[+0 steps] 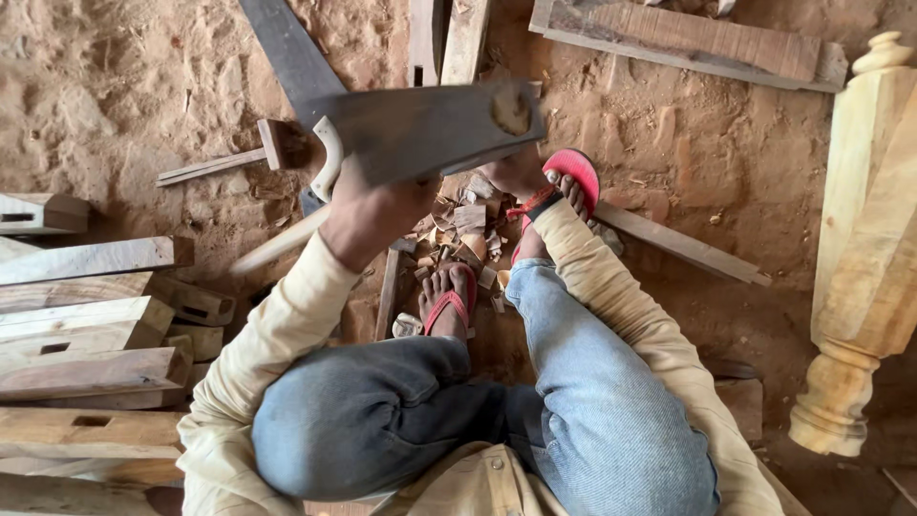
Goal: The person sits on the ground and uses a chisel and mallet to carve a small wooden block. They repeatedly strike the chisel to remove wood shavings, then set the tools down and pick up a package of chisels.
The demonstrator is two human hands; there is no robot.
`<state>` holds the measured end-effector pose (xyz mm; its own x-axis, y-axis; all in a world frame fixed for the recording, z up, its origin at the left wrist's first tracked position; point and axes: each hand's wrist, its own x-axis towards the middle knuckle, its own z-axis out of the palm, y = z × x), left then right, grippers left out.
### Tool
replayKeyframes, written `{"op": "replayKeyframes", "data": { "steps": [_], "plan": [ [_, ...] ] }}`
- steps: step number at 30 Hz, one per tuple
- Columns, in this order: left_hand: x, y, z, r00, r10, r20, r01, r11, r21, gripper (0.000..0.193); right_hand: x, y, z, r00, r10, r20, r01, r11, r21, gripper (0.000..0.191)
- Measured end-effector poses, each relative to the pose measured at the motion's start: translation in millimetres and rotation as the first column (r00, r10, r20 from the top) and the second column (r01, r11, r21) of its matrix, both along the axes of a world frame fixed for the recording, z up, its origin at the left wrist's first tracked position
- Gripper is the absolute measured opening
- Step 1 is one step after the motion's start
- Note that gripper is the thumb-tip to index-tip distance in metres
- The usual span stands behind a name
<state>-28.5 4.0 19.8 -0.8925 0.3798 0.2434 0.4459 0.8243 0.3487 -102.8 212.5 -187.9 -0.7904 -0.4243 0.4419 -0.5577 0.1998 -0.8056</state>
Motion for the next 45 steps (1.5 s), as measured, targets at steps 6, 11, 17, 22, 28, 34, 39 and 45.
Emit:
{"op": "replayKeyframes", "data": {
  "steps": [6, 11, 17, 22, 28, 34, 39, 45],
  "plan": [
    [10.1, 2.5, -24.4, 0.959, 0.148, 0.240, -0.169, 0.983, 0.069, 0.025, 10.8, 2.8, -3.6, 0.971, -0.029, 0.238, 0.056, 0.993, -0.107, 0.016],
    [24.4, -8.4, -56.9, 0.999, -0.033, 0.034, 0.007, 0.818, 0.576, 0.031, -38.2, 5.9, 29.9, 0.921, -0.022, 0.388, 0.232, 0.832, -0.503, 0.019],
    [6.0, -13.3, -97.8, 0.999, -0.008, 0.042, -0.031, 0.557, 0.830, 0.037, -31.1, 12.6, 90.2, 0.893, 0.171, 0.416, 0.174, 0.722, -0.670, 0.024],
    [13.6, -20.0, -94.0, 0.982, 0.028, 0.189, -0.179, 0.477, 0.860, 0.041, -26.1, 2.8, 104.8, 0.913, 0.069, 0.403, 0.155, 0.854, -0.496, 0.028],
    [16.5, -17.8, -74.8, 0.947, -0.112, 0.300, -0.216, 0.470, 0.856, 0.027, -25.8, 2.5, 100.1, 0.926, 0.013, 0.377, 0.172, 0.875, -0.452, 0.027],
    [13.8, -16.4, -72.6, 0.977, 0.035, 0.210, -0.190, 0.588, 0.786, 0.026, -28.4, 3.3, 97.4, 0.929, -0.019, 0.370, 0.193, 0.876, -0.441, 0.029],
    [15.3, -14.9, -74.4, 0.958, 0.056, 0.281, -0.258, 0.596, 0.761, 0.027, -30.8, 6.2, 96.3, 0.934, 0.010, 0.358, 0.183, 0.846, -0.500, 0.026],
    [16.4, -11.1, -69.1, 0.851, 0.009, 0.525, -0.473, 0.447, 0.759, 0.031, -30.7, 6.4, 94.2, 0.936, 0.028, 0.352, 0.169, 0.840, -0.515, 0.028]
  ]
}}
